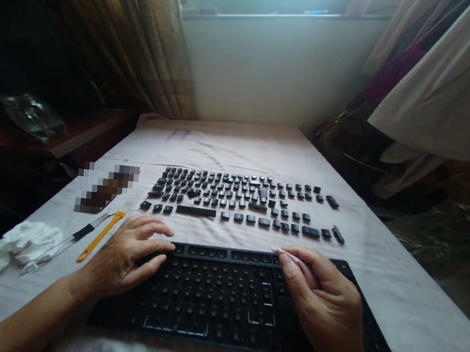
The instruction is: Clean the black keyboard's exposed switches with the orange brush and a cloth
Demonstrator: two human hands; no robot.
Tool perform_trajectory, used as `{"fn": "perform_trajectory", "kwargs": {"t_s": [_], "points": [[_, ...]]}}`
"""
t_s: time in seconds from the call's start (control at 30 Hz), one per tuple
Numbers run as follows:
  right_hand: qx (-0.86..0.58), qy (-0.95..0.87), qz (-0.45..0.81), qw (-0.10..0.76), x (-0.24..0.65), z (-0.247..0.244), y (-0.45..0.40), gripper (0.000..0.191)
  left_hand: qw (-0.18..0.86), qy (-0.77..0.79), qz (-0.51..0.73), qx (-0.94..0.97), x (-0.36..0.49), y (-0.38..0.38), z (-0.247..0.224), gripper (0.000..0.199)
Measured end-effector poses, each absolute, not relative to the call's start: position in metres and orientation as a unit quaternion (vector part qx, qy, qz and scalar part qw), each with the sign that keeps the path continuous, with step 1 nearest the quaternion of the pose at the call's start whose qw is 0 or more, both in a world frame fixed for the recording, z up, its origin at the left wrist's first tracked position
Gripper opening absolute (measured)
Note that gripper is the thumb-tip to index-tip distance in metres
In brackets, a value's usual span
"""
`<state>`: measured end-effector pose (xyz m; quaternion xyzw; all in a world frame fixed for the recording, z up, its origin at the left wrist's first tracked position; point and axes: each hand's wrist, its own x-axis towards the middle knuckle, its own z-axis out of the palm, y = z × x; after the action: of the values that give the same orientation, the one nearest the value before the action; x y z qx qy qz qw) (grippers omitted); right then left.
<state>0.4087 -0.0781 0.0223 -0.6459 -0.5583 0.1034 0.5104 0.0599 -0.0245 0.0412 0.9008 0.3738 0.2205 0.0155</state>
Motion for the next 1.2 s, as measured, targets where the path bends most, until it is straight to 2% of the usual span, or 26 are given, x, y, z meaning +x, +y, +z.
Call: {"fn": "perform_trajectory", "kwargs": {"t_s": [0.23, 0.5, 0.87, 1.2], "points": [[-0.671, -0.499, 0.122, 0.534, 0.399, 0.029, -0.082, 0.02, 0.015, 0.352, 0.21, 0.912, 0.067, -0.02, 0.041, 0.02], [-0.666, -0.512, 0.111, 0.531, 0.406, 0.026, -0.079, 0.026, 0.021, 0.326, 0.201, 0.924, 0.08, -0.018, 0.042, 0.024], [-0.669, -0.508, 0.108, 0.533, 0.409, 0.028, -0.081, 0.024, 0.031, 0.3, 0.196, 0.933, 0.101, -0.012, 0.043, 0.022], [-0.671, -0.395, 0.136, 0.612, 0.409, 0.033, -0.081, 0.02, 0.044, 0.285, 0.205, 0.935, 0.114, -0.008, 0.044, 0.021]]}}
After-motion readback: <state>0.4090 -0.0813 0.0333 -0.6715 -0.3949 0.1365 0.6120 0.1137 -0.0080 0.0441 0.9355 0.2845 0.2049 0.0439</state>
